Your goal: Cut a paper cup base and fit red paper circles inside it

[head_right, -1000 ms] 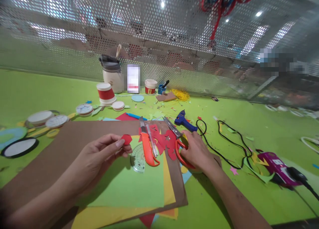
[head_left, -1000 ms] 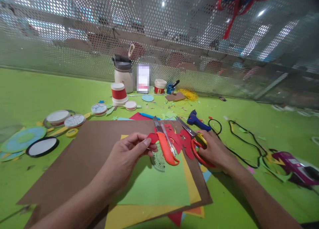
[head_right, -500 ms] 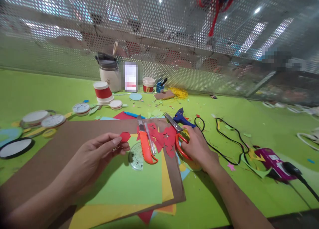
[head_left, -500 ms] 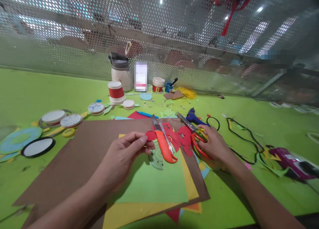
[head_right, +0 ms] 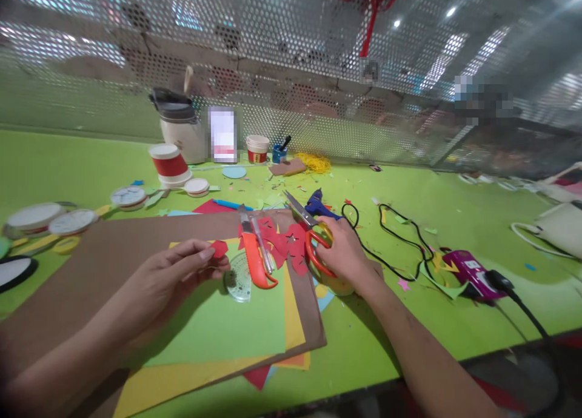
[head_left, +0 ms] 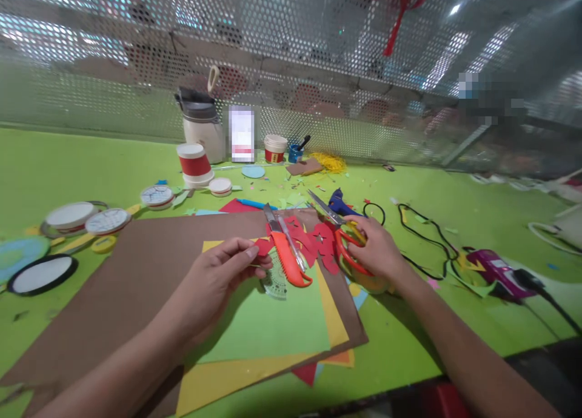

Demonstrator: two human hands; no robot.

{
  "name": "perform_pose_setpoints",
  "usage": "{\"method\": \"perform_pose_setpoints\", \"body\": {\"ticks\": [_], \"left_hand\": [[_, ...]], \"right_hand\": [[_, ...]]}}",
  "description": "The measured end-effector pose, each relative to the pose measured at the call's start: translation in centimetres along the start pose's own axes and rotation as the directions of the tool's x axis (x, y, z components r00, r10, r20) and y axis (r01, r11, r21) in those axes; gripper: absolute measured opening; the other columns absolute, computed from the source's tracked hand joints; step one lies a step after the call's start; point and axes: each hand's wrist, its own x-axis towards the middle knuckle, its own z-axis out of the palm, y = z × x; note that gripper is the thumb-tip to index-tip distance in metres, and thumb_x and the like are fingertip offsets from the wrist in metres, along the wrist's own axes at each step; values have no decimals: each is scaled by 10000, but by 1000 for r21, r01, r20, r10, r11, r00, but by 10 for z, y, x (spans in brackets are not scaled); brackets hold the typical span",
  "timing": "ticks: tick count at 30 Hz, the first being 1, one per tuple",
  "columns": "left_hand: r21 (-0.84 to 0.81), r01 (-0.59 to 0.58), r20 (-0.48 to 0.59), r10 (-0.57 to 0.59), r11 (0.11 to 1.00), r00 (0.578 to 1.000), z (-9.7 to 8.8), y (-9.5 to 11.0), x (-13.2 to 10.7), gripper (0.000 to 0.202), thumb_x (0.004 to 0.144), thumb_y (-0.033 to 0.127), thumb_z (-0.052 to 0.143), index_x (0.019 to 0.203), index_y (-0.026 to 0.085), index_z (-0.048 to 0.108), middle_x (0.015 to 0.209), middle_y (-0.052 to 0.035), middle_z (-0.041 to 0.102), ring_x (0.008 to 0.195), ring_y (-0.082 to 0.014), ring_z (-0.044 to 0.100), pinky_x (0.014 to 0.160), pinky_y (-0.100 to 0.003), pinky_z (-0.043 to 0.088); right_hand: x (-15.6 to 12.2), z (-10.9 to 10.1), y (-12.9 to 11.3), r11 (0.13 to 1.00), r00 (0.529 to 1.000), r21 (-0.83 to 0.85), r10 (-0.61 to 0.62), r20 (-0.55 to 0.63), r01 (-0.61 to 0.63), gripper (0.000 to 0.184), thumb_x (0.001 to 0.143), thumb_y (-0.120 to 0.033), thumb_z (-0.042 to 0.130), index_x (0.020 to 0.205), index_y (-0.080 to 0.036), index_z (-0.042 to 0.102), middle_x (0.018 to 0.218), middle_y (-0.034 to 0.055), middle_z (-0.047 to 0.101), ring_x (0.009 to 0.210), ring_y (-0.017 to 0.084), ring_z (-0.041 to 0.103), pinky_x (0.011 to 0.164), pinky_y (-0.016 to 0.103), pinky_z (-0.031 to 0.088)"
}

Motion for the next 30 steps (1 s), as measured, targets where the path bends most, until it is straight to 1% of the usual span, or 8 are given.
{"method": "perform_pose_setpoints", "body": {"ticks": [3, 5, 8, 12, 16, 19, 26, 30], "left_hand": [[-18, -7, 24, 8, 1000, 1000, 2, 1, -2, 117, 843, 287, 652, 818, 172, 649, 822, -42, 699, 769, -155, 611, 767, -305, 476], [-17, -23, 51, 24, 1000, 998, 3, 3, -5, 109, 848, 279, 643, 814, 175, 644, 824, -39, 694, 777, -158, 608, 774, -311, 474], [-3, -57, 85, 57, 998, 995, 5, 6, -9, 111, 851, 274, 632, 792, 180, 627, 830, -42, 687, 812, -175, 610, 781, -323, 473], [34, -94, 111, 89, 995, 990, 6, 6, -10, 126, 846, 297, 634, 786, 188, 618, 815, -35, 680, 802, -182, 616, 789, -342, 477], [124, -141, 95, 130, 982, 987, 8, 4, -10, 151, 786, 312, 705, 748, 188, 628, 712, -3, 654, 710, -158, 606, 727, -306, 469], [192, -176, 68, 166, 965, 984, 9, 4, -10, 163, 756, 304, 733, 707, 182, 635, 677, -7, 669, 679, -148, 603, 688, -281, 456], [77, -147, 92, 140, 986, 986, 9, 2, -8, 192, 689, 274, 787, 691, 168, 628, 676, -20, 683, 667, -147, 619, 705, -296, 471], [66, -162, 107, 155, 985, 982, 8, 0, -6, 165, 700, 273, 778, 719, 168, 652, 684, -5, 667, 670, -139, 618, 692, -285, 468]], "right_hand": [[-4, -7, -7, 988, 998, 152, -29, 57, 20, 495, 753, -257, 614, 1240, -181, 563, 836, 33, 630, 741, 204, 637, 680, 322, 535], [-8, -10, -11, 974, 993, 221, -69, 95, 47, 489, 776, -342, 618, 1231, -174, 558, 749, 12, 634, 666, 191, 640, 590, 289, 535], [-15, -10, -16, 968, 989, 233, -119, 91, 95, 470, 778, -377, 630, 1205, -186, 589, 799, 31, 660, 689, 190, 643, 611, 291, 537], [-14, -3, -12, 988, 992, 97, -120, 30, 117, 463, 747, -335, 681, 1192, -220, 631, 956, 67, 649, 792, 213, 614, 727, 338, 518], [-4, 3, 3, 991, 996, -93, -91, 24, 93, 457, 750, -332, 689, 1188, -211, 644, 907, 66, 614, 801, 238, 593, 748, 372, 491], [2, 6, 12, 976, 995, -199, -79, 53, 88, 449, 778, -312, 686, 1208, -195, 627, 944, 78, 613, 843, 240, 601, 777, 378, 491], [7, 11, 20, 939, 985, -319, -85, 148, 129, 317, 939, -333, 580, 1214, -176, 572, 1189, 84, 611, 990, 219, 628, 847, 433, 530], [8, 7, 22, 933, 981, -325, -105, 162, 154, 284, 942, -318, 580, 1186, -172, 591, 1193, 84, 616, 993, 216, 632, 844, 425, 538]]}}
